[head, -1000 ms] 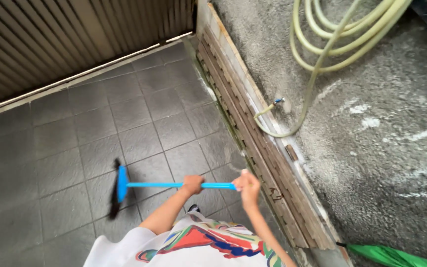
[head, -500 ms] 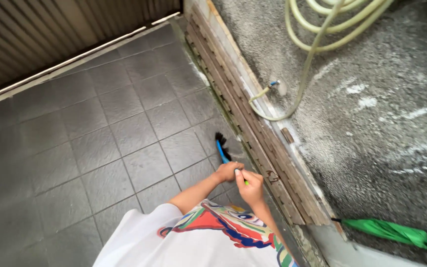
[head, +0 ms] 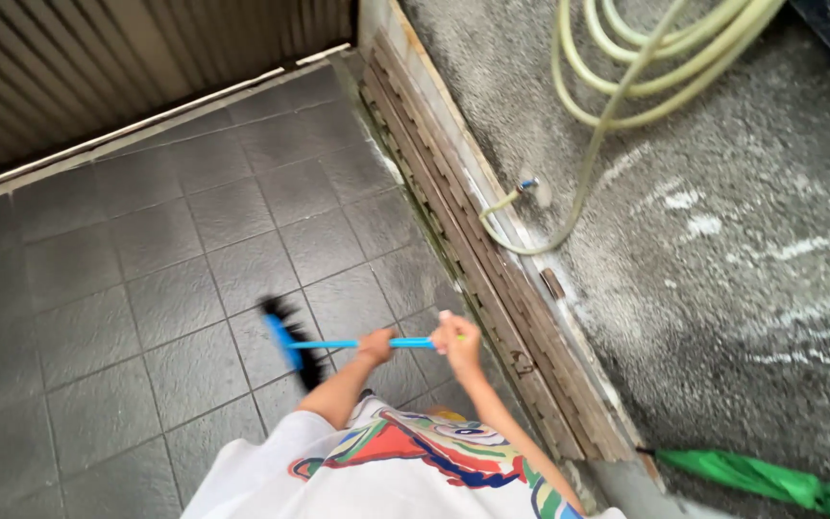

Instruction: Sweeping the tiled floor of a garage area around a motor scooter and bicycles.

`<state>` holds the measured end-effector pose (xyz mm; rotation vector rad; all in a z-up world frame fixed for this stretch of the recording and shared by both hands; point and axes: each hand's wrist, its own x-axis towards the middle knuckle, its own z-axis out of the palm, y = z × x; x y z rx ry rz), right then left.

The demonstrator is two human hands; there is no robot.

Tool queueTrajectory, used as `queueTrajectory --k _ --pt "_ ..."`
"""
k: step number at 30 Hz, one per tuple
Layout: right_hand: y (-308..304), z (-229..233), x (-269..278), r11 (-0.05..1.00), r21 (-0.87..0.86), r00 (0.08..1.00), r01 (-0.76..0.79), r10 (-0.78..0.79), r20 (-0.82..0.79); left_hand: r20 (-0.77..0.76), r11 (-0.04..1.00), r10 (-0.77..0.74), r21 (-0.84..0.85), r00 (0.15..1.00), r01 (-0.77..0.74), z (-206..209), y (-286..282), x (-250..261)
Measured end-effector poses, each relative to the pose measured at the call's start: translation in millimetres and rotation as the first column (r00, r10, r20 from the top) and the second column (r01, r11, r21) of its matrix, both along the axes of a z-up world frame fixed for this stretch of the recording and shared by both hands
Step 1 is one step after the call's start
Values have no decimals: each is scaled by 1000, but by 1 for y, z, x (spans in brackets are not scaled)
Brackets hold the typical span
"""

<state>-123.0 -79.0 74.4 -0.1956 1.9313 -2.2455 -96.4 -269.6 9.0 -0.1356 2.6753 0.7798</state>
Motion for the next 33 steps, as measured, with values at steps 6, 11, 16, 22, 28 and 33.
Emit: queueTrajectory --k 6,11,16,22,28,33 --pt "-38 -23 11 996 78 993 -42 33 111 91 983 -2 -182 996 19 -19 -69 21" --pt "4 74 -27 999 44 995 15 -11 -96 -246 993 -93 -94 965 71 -1 -32 -45" --pt "38 150 -52 993 121 917 4 44 -397 -442 988 -117 41 889 151 37 30 -117" --pt "40 123 -112 876 434 720 209 162 -675 -509 948 -138 180 849 262 12 76 -200" --pt "32 57 -195 945 322 941 61 53 -334 -201 971 -61 216 978 105 -14 74 -243" --pt "10 24 -256 993 -10 988 -115 113 -105 -99 993 89 90 991 -81 -28 33 -244"
